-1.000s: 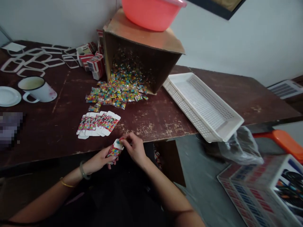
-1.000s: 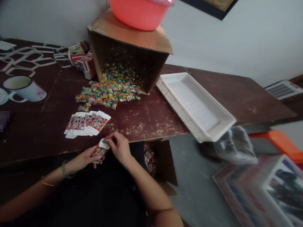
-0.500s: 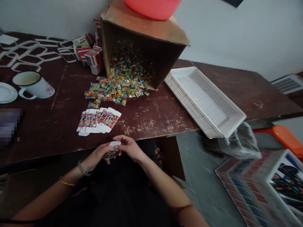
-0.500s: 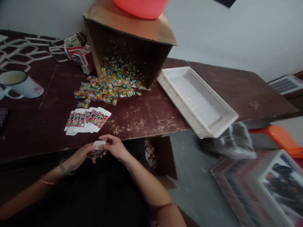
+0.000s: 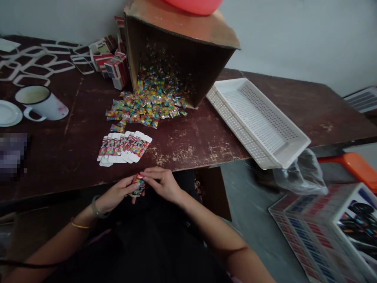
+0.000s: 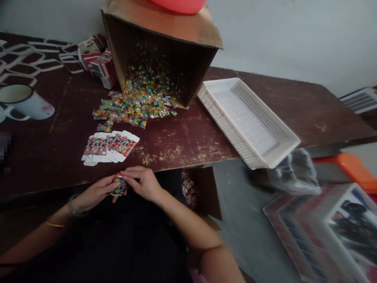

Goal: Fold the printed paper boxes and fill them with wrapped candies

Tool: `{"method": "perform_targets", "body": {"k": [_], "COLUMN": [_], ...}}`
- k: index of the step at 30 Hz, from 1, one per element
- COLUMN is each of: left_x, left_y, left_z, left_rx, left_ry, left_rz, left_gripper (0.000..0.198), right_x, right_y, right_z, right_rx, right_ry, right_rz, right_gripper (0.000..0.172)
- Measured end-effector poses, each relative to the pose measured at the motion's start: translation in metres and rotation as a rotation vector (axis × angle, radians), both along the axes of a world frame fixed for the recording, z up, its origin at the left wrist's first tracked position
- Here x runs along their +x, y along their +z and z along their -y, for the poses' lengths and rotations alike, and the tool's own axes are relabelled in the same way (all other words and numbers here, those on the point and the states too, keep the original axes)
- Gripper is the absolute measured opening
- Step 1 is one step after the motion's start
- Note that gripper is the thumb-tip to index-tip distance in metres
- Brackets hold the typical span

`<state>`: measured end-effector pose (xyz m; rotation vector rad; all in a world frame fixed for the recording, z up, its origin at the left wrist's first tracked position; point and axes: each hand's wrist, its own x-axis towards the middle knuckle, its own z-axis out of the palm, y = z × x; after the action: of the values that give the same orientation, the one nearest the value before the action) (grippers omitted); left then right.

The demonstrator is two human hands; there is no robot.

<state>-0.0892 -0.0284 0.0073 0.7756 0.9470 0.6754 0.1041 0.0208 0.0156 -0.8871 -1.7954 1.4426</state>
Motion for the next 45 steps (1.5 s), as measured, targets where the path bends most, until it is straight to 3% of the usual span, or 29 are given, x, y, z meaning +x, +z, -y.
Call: {"method": "perform_targets", "body": {"k": [2,4,8,11,13,15,18,21,23,25,28,30,33,36,40,43,45], "left_x": [0.007,0.018,0.019,-0.003,-0.017,-0.026,-0.030,-0.035,-0.041,-0.044,-0.041,-0.031,-0.013,0.003,0.007,0.002,0.001], "left_y": [-0.001,0.000,0.006,0.006,0.003,0.000,-0.001,0.001,0.001,0.001,-0.002,-0.006,-0.013,-0.014,-0.004,0.001,-0.002], "left_z": [0.004,0.004,-0.007,-0.016,-0.020,-0.021,-0.020,-0.015,-0.014,-0.017,-0.023,-0.025,-0.018,-0.007,-0.001,-0.005,-0.008], "left_rx": [-0.092,-0.142,-0.046,-0.006,-0.028,-0.053,-0.086,-0.095,-0.112,-0.166,-0.258,-0.266,-0.218,-0.184,-0.178,-0.114,-0.031], "left_ry": [0.036,0.028,-0.011,0.126,0.241,0.329,0.415,0.467,0.465,0.408,0.299,0.266,0.211,0.126,0.056,-0.114,-0.126], "left_rz": [0.041,0.093,0.036,-0.079,-0.103,-0.083,-0.015,-0.030,-0.041,0.042,0.245,0.260,0.114,-0.006,-0.030,0.010,-0.064], "left_gripper": [0.040,0.045,0.045,0.038,0.033,0.032,0.035,0.040,0.041,0.042,0.044,0.036,0.023,0.019,0.017,0.019,0.022], "right_x": [0.000,0.013,0.094,0.142,0.131,0.085,-0.003,-0.050,-0.050,-0.038,-0.019,-0.014,-0.016,-0.020,-0.016,-0.006,-0.002], "right_y": [-0.001,0.005,0.033,0.043,0.035,0.015,-0.022,-0.046,-0.049,-0.044,-0.031,-0.023,-0.017,-0.015,-0.008,0.001,0.006], "right_z": [0.009,0.015,0.010,-0.006,-0.018,-0.031,-0.053,-0.076,-0.082,-0.074,-0.040,-0.014,0.008,0.007,-0.006,-0.016,-0.019], "right_rx": [0.114,0.123,0.031,0.043,0.143,0.268,0.512,0.629,0.641,0.626,0.634,0.626,0.488,0.304,0.086,-0.008,-0.056], "right_ry": [-0.026,-0.087,-0.298,-0.262,-0.197,-0.121,0.010,0.067,0.083,0.046,0.108,0.192,0.016,-0.131,-0.012,0.237,0.323], "right_rz": [0.035,0.066,0.258,0.533,0.619,0.578,0.586,0.686,0.686,0.603,0.361,0.245,0.263,0.293,0.195,0.105,0.054], "right_gripper": [0.031,0.028,0.025,0.022,0.021,0.029,0.071,0.045,0.029,0.027,0.025,0.026,0.031,0.028,0.018,0.011,0.008]}}
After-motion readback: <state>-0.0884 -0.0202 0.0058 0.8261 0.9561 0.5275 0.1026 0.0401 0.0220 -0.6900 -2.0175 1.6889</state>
